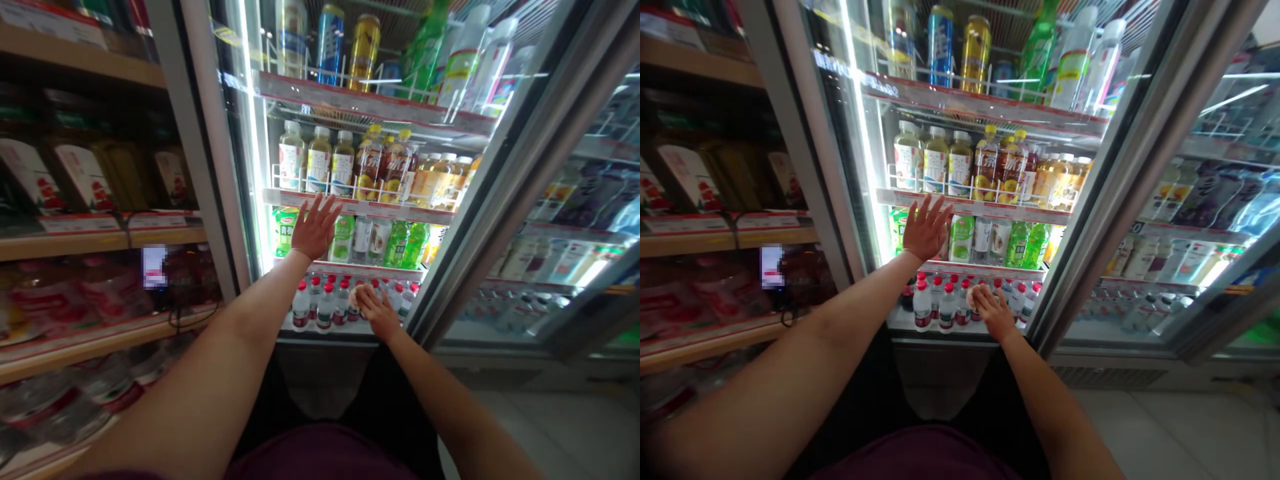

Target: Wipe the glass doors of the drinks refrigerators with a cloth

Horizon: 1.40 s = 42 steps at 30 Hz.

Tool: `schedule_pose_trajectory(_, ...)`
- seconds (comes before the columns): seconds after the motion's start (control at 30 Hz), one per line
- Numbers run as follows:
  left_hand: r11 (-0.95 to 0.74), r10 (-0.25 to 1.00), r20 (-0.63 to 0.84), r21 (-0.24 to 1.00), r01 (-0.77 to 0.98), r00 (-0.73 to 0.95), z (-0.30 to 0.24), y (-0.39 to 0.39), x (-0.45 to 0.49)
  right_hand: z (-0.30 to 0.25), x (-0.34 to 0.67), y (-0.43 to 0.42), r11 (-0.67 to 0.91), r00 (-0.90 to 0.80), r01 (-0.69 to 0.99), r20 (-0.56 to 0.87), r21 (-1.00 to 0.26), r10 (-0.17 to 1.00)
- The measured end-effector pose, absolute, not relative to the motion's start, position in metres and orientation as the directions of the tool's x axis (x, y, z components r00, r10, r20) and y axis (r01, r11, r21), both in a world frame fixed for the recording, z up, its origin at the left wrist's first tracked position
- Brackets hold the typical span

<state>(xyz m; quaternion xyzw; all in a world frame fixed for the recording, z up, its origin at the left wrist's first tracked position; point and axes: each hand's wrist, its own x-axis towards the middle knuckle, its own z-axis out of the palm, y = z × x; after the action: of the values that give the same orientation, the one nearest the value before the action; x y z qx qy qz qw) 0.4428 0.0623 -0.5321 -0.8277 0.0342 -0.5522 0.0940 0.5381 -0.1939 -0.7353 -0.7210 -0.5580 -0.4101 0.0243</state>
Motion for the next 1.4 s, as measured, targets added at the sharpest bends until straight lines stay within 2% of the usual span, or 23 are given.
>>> schedule_pose_trajectory(0.17,-0.969,-0.193,0.914,-0.235,0.079,0.357,-0.533,0.063,0.443,-0.751,0.547,-0.200,-0.248,-0.063,0.853,0.562,0.460,0.825)
schedule_pose_trajectory(0.5,-0.972,-0.171,0.913,-0.218,0.088,0.371,-0.535,0.065,0.445,-0.767,0.564,-0.219,-0.067,-0.192,0.863,0.447,0.500,0.874)
schedule_pose_trajectory(0.83,-0.976,-0.190,0.921,-0.216,0.039,0.341,-0.536,0.068,0.448,-0.681,0.590,-0.248,-0.003,-0.255,0.837,0.395,0.548,0.882)
schedule_pose_trajectory(1.03,-0.967,-0.222,0.927,-0.248,0.051,0.304,-0.536,0.067,0.448,-0.617,0.592,-0.250,-0.108,-0.182,0.802,0.413,0.587,0.892)
schedule_pose_trajectory(1.13,-0.963,-0.245,0.929,-0.267,0.044,0.277,-0.536,0.067,0.447,-0.594,0.591,-0.247,-0.119,-0.207,0.778,0.431,0.616,0.878)
schedule_pose_trajectory(1.27,-0.962,-0.241,0.924,-0.268,0.054,0.298,-0.536,0.067,0.446,-0.575,0.588,-0.244,-0.120,-0.269,0.733,0.447,0.670,0.853)
schedule_pose_trajectory(1.4,-0.962,-0.233,0.918,-0.265,0.059,0.320,-0.535,0.067,0.445,-0.565,0.584,-0.243,-0.164,-0.249,0.708,0.460,0.687,0.852)
